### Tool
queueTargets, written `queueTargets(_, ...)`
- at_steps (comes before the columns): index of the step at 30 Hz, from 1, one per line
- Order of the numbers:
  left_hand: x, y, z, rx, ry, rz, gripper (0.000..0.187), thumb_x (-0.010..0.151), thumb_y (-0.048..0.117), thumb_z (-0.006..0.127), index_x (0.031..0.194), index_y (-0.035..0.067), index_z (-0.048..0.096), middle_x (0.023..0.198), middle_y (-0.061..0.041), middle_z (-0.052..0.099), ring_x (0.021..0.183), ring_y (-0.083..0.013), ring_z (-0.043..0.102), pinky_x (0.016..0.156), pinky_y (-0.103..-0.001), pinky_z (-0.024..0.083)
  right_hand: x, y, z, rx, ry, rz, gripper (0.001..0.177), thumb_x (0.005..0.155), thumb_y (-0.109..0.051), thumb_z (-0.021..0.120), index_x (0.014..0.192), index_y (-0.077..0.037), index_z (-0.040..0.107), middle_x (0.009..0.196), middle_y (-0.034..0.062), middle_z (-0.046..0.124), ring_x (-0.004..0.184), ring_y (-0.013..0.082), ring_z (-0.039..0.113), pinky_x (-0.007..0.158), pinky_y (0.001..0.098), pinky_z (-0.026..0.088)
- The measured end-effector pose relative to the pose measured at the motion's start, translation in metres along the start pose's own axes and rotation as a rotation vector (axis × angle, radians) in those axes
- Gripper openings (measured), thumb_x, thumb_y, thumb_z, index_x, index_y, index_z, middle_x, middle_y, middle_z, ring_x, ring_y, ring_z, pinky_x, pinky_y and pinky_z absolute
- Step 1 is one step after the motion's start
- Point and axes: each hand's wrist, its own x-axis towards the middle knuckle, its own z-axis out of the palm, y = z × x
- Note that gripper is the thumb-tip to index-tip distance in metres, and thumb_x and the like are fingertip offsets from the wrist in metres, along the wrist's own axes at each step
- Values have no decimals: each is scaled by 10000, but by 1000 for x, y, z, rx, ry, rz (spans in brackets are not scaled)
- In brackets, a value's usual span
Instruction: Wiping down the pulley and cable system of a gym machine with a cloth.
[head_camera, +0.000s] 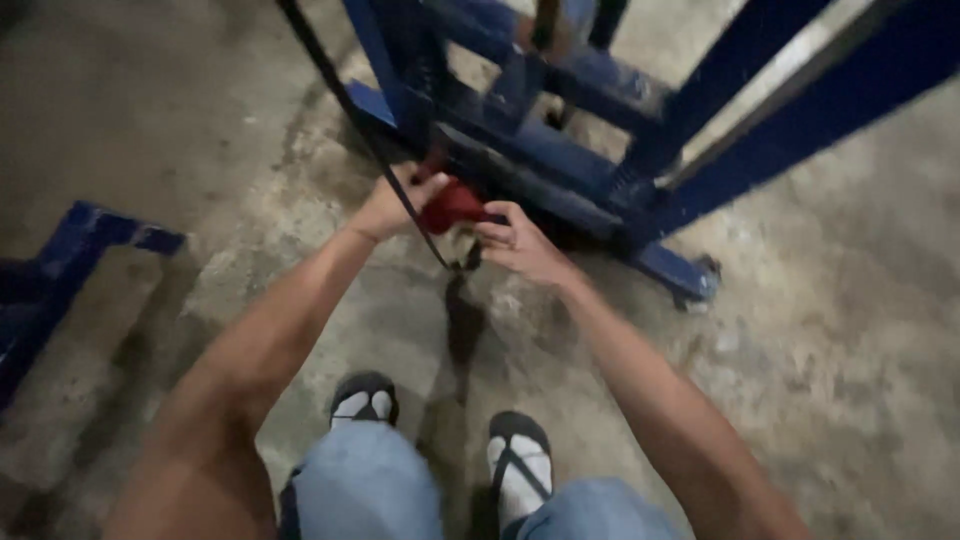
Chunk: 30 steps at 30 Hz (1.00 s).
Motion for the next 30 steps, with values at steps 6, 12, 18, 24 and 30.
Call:
queueTargets(6, 45, -125, 54, -274, -26, -37, 234, 913, 134, 681, 1092, -3, 623, 970, -106, 704, 857, -193, 689, 726, -381, 566, -15, 30, -10, -138, 285, 87, 579, 968, -66, 646, 1473, -90, 365, 1424, 180, 612, 1222, 249, 651, 983, 408, 543)
queueTargets(12, 77, -126, 80, -473, -186, -228, 287, 902, 90, 555, 1085, -21, 746, 966, -95, 743, 846, -225, 682, 750, -395, 561, -10, 82, -28, 287, 529, 116, 627, 961, -75, 619, 1522, -115, 343, 1290, 148, 633, 1177, 223, 653, 965, 382, 608)
queueTargets(18, 92, -137, 118, -389, -342, -304, 411, 758, 248, 725, 1082, -4, 755, 997, -130, 785, 912, -271, 761, 809, -402, 596, -10, 66, 13, 41, 598, 240, 626, 954, -146, 659, 1507, -121, 366, 1062, 103, 650, 848, 192, 636, 679, 321, 546)
queueTargets(24, 94, -155, 148, 1, -340, -126, 467, 740, 356, 763, 1109, 71, 777, 1046, -159, 784, 989, -302, 753, 869, -391, 581, 11, 75, 15, 14, 621, 294, 515, 937, -101, 652, 1387, -122, 402, 988, 94, 661, 800, 193, 656, 630, 323, 526)
queueTargets(30, 100, -171, 174, 19, -217, -163, 524, 741, 365, 772, 1162, 55, 733, 1131, -208, 738, 1088, -357, 703, 936, -413, 550, 39, 132, -25, 179, 741, 223, 374, 933, 23, 581, 1276, -118, 533, 1113, 134, 659, 937, 250, 684, 790, 412, 619)
